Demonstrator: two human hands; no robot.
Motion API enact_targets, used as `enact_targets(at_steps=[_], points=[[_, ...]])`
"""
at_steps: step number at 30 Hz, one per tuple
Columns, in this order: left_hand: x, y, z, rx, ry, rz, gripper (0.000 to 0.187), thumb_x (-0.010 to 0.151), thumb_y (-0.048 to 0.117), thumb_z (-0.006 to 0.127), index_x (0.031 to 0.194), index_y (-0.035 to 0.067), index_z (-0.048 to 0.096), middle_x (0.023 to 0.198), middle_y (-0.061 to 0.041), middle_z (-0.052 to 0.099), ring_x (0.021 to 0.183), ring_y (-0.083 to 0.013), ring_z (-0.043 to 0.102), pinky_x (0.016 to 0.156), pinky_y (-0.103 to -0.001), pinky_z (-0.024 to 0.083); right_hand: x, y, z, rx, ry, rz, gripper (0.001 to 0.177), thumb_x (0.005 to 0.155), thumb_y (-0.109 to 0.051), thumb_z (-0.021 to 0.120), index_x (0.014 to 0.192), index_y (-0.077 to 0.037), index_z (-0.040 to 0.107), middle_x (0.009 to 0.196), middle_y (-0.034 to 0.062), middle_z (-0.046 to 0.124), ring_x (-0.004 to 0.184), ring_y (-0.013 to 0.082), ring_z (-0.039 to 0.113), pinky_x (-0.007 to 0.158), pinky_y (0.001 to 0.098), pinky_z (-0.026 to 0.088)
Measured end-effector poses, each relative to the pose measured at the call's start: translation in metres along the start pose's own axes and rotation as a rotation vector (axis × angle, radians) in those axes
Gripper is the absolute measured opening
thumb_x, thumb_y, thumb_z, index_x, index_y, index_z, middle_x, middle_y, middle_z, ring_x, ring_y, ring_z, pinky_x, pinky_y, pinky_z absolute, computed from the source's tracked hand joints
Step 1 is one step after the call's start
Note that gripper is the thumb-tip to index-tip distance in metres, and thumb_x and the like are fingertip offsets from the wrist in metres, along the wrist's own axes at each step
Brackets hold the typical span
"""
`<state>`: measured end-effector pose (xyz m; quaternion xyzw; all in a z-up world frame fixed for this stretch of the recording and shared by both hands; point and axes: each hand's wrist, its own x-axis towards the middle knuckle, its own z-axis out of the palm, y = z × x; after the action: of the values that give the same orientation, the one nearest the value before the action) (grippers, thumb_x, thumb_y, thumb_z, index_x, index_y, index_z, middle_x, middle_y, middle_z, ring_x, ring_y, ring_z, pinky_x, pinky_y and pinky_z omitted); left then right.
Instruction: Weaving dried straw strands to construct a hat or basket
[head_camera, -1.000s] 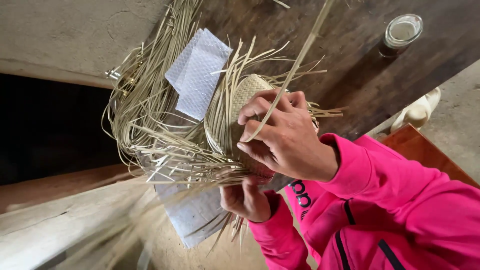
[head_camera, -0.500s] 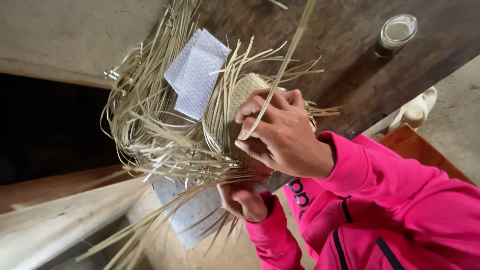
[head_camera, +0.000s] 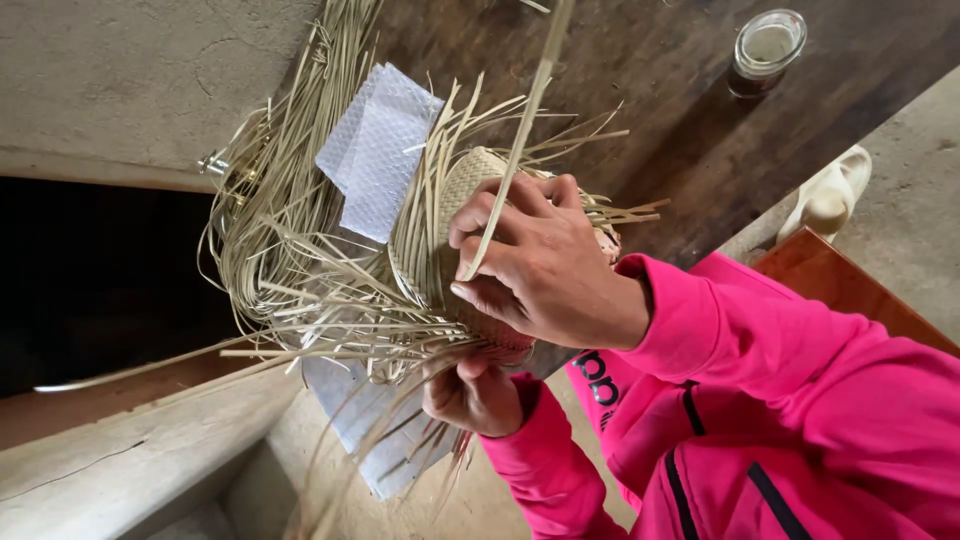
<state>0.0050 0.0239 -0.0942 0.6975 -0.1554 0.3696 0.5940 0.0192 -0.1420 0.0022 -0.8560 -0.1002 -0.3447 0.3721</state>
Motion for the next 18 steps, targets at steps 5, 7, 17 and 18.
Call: enact_targets(at_steps=[5, 7, 17, 18], points=[[0.017, 0.029, 0.014, 0.062, -0.038, 0.003, 0.037, 0.084, 0.040, 0.063, 0.072, 0.005, 0.055, 0.065, -0.006, 0.057, 0.061, -0.0166, 0.052, 0.060, -0.030, 0.044, 0.000, -0.001, -0.001, -0.003, 0.000, -0.006, 0.013, 0.088, -0.027, 0.060, 0.089, -0.017, 0.052, 0.103, -0.0010, 0.054, 0.098, 0.0258, 0.050, 0.072, 0.0422, 0.027], [0.019, 0.038, 0.026, 0.103, 0.047, -0.067, 0.043, 0.081, 0.046, 0.064, 0.077, 0.003, 0.061, 0.067, -0.008, 0.062, 0.060, -0.0145, 0.054, 0.056, -0.030, 0.046, -0.001, 0.000, 0.000, 0.003, 0.001, -0.001, 0.014, 0.088, -0.027, 0.061, 0.090, -0.016, 0.051, 0.103, -0.0006, 0.054, 0.098, 0.0262, 0.050, 0.073, 0.0423, 0.027], [-0.011, 0.012, 0.011, -0.048, -0.073, 0.064, 0.065, 0.074, 0.021, 0.074, 0.120, 0.000, 0.034, 0.117, -0.023, 0.049, 0.095, -0.0308, 0.059, 0.079, -0.037, 0.057, -0.003, 0.001, -0.001, 0.000, -0.035, 0.026, 0.017, 0.085, -0.029, 0.064, 0.092, -0.019, 0.052, 0.116, 0.0064, 0.049, 0.103, 0.0293, 0.050, 0.070, 0.0437, 0.029], [-0.012, 0.007, 0.011, -0.040, -0.074, 0.068, 0.065, 0.074, 0.021, 0.074, 0.120, 0.000, 0.034, 0.117, -0.023, 0.049, 0.095, -0.0308, 0.059, 0.079, -0.037, 0.057, -0.002, 0.000, -0.001, 0.009, -0.033, 0.026, 0.017, 0.085, -0.029, 0.064, 0.092, -0.019, 0.052, 0.116, 0.0064, 0.049, 0.103, 0.0293, 0.050, 0.070, 0.0437, 0.029]])
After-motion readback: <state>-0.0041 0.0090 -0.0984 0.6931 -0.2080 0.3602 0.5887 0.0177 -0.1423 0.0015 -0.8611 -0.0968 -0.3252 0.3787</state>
